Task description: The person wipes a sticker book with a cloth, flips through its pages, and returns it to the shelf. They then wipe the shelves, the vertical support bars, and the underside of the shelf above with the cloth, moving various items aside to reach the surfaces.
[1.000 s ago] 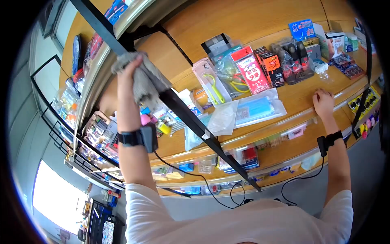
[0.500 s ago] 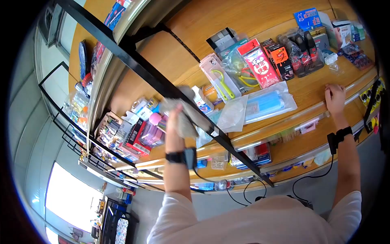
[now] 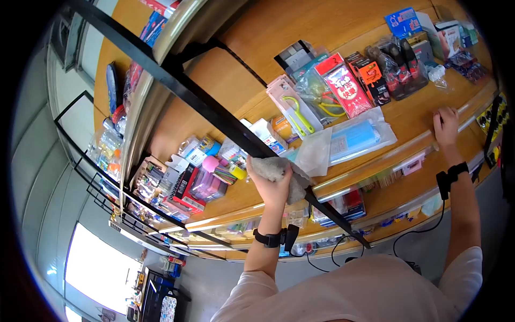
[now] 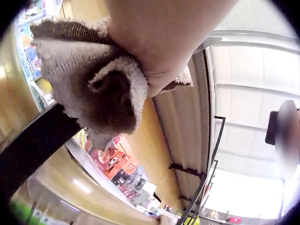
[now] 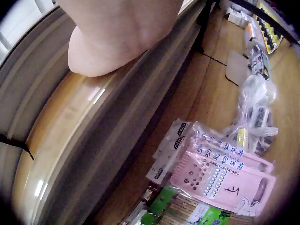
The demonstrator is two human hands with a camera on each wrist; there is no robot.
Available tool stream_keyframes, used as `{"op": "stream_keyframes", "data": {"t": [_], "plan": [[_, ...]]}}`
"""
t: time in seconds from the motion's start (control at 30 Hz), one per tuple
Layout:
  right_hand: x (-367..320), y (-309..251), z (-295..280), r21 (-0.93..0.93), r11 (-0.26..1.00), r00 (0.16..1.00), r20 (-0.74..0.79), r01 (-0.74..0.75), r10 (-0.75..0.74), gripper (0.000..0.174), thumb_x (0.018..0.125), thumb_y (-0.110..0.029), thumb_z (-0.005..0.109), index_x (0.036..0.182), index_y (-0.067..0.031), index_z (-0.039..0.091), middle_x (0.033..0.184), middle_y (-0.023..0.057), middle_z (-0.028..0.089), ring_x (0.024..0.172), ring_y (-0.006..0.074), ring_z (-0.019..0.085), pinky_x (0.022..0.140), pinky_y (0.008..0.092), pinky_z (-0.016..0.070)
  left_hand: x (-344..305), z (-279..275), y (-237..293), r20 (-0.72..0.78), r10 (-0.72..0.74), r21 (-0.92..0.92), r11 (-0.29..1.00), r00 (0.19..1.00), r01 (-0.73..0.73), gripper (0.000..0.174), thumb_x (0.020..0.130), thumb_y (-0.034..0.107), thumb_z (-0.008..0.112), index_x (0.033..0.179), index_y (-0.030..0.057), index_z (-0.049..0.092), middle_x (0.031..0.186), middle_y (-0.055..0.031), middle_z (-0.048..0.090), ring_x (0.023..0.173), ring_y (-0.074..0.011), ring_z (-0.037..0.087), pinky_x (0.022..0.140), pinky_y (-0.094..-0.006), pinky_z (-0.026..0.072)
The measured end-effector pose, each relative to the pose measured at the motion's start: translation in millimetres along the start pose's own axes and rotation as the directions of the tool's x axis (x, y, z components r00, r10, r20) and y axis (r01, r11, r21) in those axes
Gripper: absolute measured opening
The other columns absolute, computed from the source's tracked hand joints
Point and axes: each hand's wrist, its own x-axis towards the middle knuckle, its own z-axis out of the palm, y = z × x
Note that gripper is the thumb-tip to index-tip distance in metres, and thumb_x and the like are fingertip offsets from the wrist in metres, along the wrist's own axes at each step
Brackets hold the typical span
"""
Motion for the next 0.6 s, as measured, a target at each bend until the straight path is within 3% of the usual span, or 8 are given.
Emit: {"op": "stream_keyframes", "data": {"t": [0.2, 0.27, 0.33, 0.4, 0.47, 0.53, 0.6], "plan": [[-0.5, -1.0, 0.4, 0.040, 0.999, 1.000, 0.010, -0.025, 0.024, 0.013, 0.081, -0.009, 0.049, 0.073, 0.0004, 0.054, 0.073, 0.0150, 0.055, 0.073, 0.0338, 0.051, 0.080, 0.0395, 0.0384, 44.9, -10.8, 20.3, -0.030, 0.083, -0.067, 0.994, 0.996, -0.085, 0.095, 0.059, 0.012, 0.078, 0.134, -0.0036, 0.021, 0.128, -0.0200, 0.035, 0.121, -0.0320, 0.034, 0.103, -0.0389, 0.0255], [-0.5, 2.7, 3.7, 0.067, 0.998, 1.000, -0.017, -0.015, 0.016, 0.013, 0.081, -0.008, 0.048, 0.073, 0.0004, 0.054, 0.073, 0.0149, 0.054, 0.073, 0.0336, 0.051, 0.080, 0.0391, 0.0385, 75.9, -17.7, 32.3, -0.112, 0.134, -0.012, 0.991, 0.985, -0.136, 0.093, 0.059, 0.009, 0.075, 0.135, -0.0015, 0.022, 0.129, -0.0213, 0.034, 0.121, -0.0349, 0.034, 0.103, -0.0406, 0.0257], [-1.7, 3.6, 6.4, 0.071, 0.997, 0.999, -0.021, -0.026, 0.027, 0.012, 0.080, -0.006, 0.048, 0.073, 0.0009, 0.053, 0.073, 0.0151, 0.054, 0.073, 0.0342, 0.050, 0.078, 0.0396, 0.0385, 105.8, -27.6, 60.3, -0.211, 0.297, 0.214, 0.944, 0.931, -0.253, 0.090, 0.060, 0.008, 0.072, 0.135, -0.0006, 0.023, 0.131, -0.0242, 0.029, 0.122, -0.0393, 0.030, 0.103, -0.0442, 0.0256], [-0.8, 2.4, 1.2, 0.093, 0.996, 1.000, -0.006, -0.019, 0.020, 0.010, 0.079, -0.006, 0.048, 0.073, 0.0007, 0.054, 0.074, 0.0153, 0.054, 0.074, 0.0348, 0.050, 0.077, 0.0401, 0.0385, 138.2, -37.7, 73.9, -0.260, 0.558, 0.427, 0.799, 0.788, -0.424, 0.088, 0.061, 0.007, 0.070, 0.135, -0.0002, 0.023, 0.133, -0.0256, 0.024, 0.123, -0.0429, 0.027, 0.103, -0.0482, 0.0245], [-3.2, 6.6, 1.8, 0.079, 0.997, 1.000, -0.014, -0.004, 0.006, 0.009, 0.078, -0.005, 0.049, 0.073, 0.0005, 0.054, 0.074, 0.0156, 0.054, 0.074, 0.0353, 0.049, 0.077, 0.0409, 0.0385, 171.8, -46.7, 96.8, -0.236, 0.789, 0.586, 0.581, 0.567, -0.565, 0.086, 0.061, 0.002, 0.063, 0.137, 0.0027, 0.021, 0.135, -0.0236, 0.022, 0.125, -0.0434, 0.026, 0.105, -0.0478, 0.0234], [-2.3, 8.3, 2.2, 0.080, 0.997, 1.000, -0.013, 0.005, -0.004, 0.009, 0.077, -0.006, 0.049, 0.073, 0.0003, 0.054, 0.074, 0.0160, 0.054, 0.074, 0.0356, 0.049, 0.076, 0.0415, 0.0385, 205.9, -59.5, 117.0, -0.248, 0.836, 0.688, 0.507, 0.488, -0.519, 0.084, 0.062, -0.001, 0.060, 0.136, 0.0026, 0.020, 0.135, -0.0237, 0.020, 0.126, -0.0434, 0.022, 0.106, -0.0486, 0.0199], [0.8, 3.0, -3.2, 0.090, 0.996, 1.000, -0.004, 0.006, -0.006, 0.008, 0.076, -0.006, 0.050, 0.073, 0.0001, 0.054, 0.074, 0.0163, 0.054, 0.074, 0.0358, 0.049, 0.077, 0.0421, 0.0385, 246.6, -83.7, 125.8, -0.324, 0.848, 0.653, 0.521, 0.420, -0.549, 0.079, 0.064, -0.002, 0.058, 0.134, 0.0020, 0.023, 0.133, -0.0250, 0.021, 0.124, -0.0431, 0.024, 0.106, -0.0492, 0.0192]]}}
